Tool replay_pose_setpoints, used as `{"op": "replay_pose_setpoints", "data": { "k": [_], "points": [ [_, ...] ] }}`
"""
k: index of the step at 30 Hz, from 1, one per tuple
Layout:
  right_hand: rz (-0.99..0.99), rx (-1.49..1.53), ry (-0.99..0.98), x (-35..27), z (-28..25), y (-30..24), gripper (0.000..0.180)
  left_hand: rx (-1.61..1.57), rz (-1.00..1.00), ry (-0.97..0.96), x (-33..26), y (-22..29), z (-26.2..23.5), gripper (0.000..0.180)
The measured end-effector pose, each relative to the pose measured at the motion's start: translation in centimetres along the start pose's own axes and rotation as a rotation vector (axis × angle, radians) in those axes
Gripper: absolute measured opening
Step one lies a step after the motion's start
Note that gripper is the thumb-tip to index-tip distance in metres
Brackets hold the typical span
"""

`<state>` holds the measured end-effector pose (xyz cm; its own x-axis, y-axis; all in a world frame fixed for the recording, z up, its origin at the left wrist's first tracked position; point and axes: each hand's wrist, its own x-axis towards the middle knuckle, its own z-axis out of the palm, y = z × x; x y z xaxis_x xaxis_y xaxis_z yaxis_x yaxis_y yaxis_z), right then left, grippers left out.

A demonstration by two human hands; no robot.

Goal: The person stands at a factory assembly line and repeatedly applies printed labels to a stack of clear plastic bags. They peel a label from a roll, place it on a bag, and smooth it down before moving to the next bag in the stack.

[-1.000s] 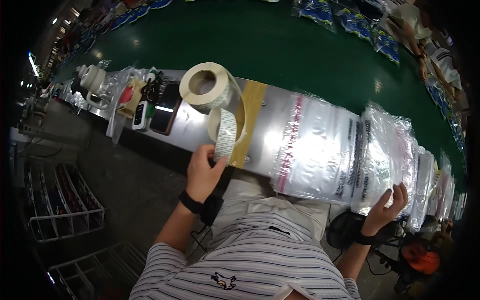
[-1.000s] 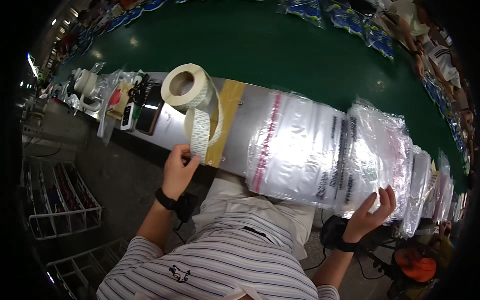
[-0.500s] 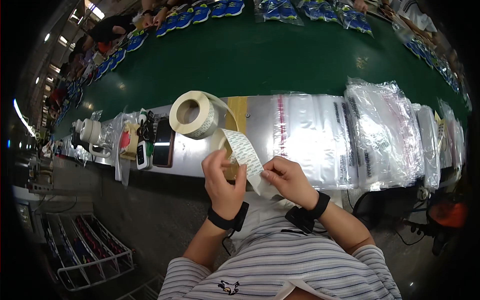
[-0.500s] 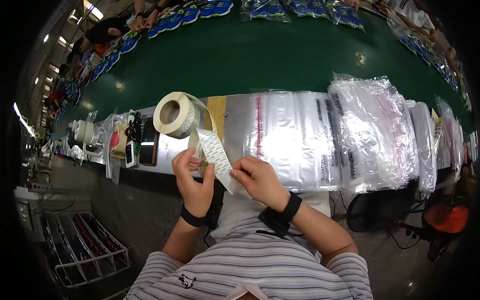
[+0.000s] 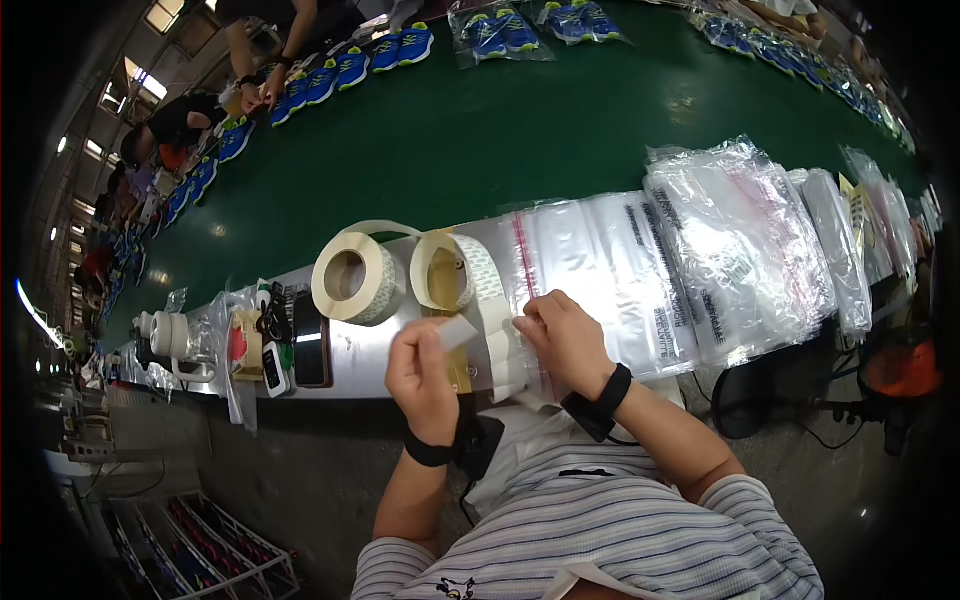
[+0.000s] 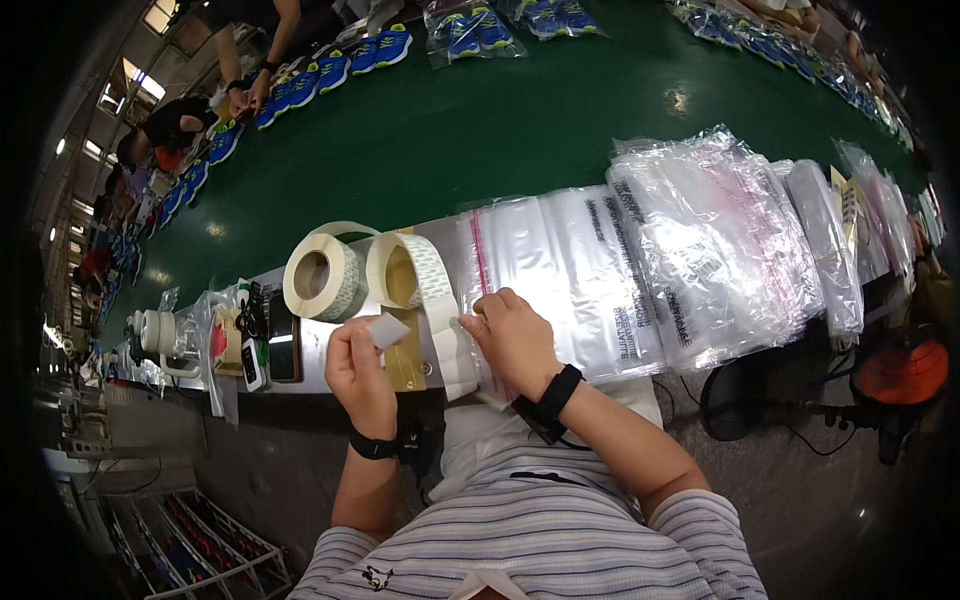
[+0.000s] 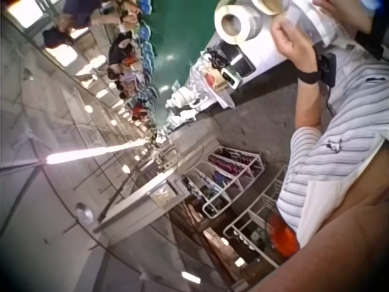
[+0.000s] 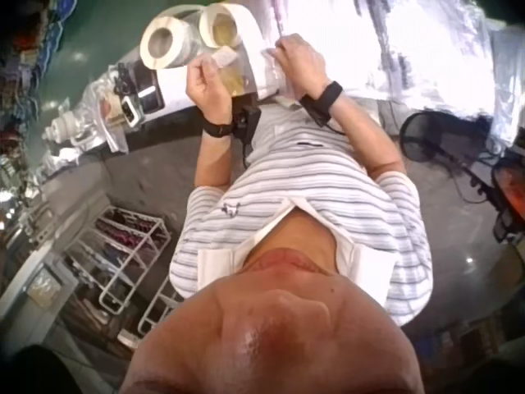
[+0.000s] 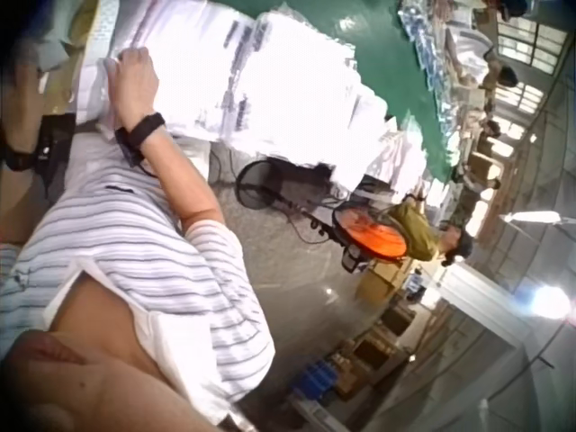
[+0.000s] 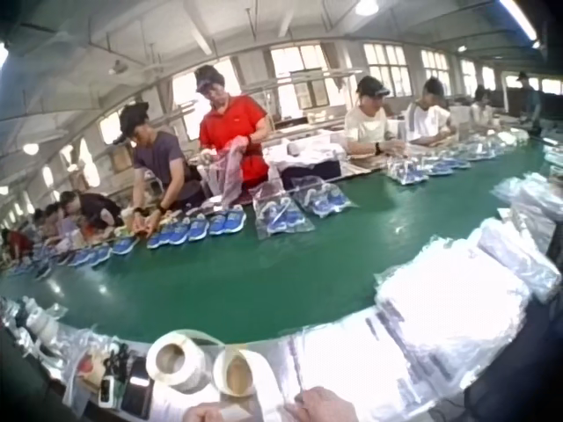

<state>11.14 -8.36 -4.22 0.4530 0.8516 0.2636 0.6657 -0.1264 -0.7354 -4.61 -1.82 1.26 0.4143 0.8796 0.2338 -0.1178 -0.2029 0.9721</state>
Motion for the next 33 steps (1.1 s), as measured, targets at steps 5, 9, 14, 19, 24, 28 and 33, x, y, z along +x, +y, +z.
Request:
{"op": "replay_pose_setpoints", "data": {
  "k": [5, 9, 14, 19, 24, 28, 33],
  "points": [
    [-0.054, -0.342, 0.168, -0.8, -2.1, 2.8, 0.032, -0.079, -0.267, -0.575, -2.4, -2.9, 4.0, 0.037],
    [-0.062, -0.44, 0.228, -1.8, -2.1, 4.0, 0.023, -0.016, -0.273, -0.292, -3.2, -7.0, 4.6, 0.03],
    [0.101, -0.227, 0.296, -2.9, -4.9, 6.6, 0.014, -0.029, -0.494, -0.346, -2.4, -6.4, 3.3, 0.039],
    [0.046, -0.325, 0.176, -1.9, -2.7, 2.9, 0.034, -0.411, -0.54, -0.386, -0.5, -6.2, 4.9, 0.049],
    [0.0, -0.453, 0.147, -1.9, -2.7, 4.5, 0.02, -0.511, -0.717, -0.313, -0.9, -8.5, 4.9, 0.05],
    [-0.023, -0.425, 0.26, -2.7, -4.5, 7.4, 0.019, -0.475, -0.738, -0.278, -1.3, -7.0, 5.4, 0.049],
    [-0.012, -0.418, 0.191, -1.7, -2.2, 3.6, 0.038, -0.225, -0.677, -0.396, -1.3, -7.9, 5.4, 0.055]
  ]
}}
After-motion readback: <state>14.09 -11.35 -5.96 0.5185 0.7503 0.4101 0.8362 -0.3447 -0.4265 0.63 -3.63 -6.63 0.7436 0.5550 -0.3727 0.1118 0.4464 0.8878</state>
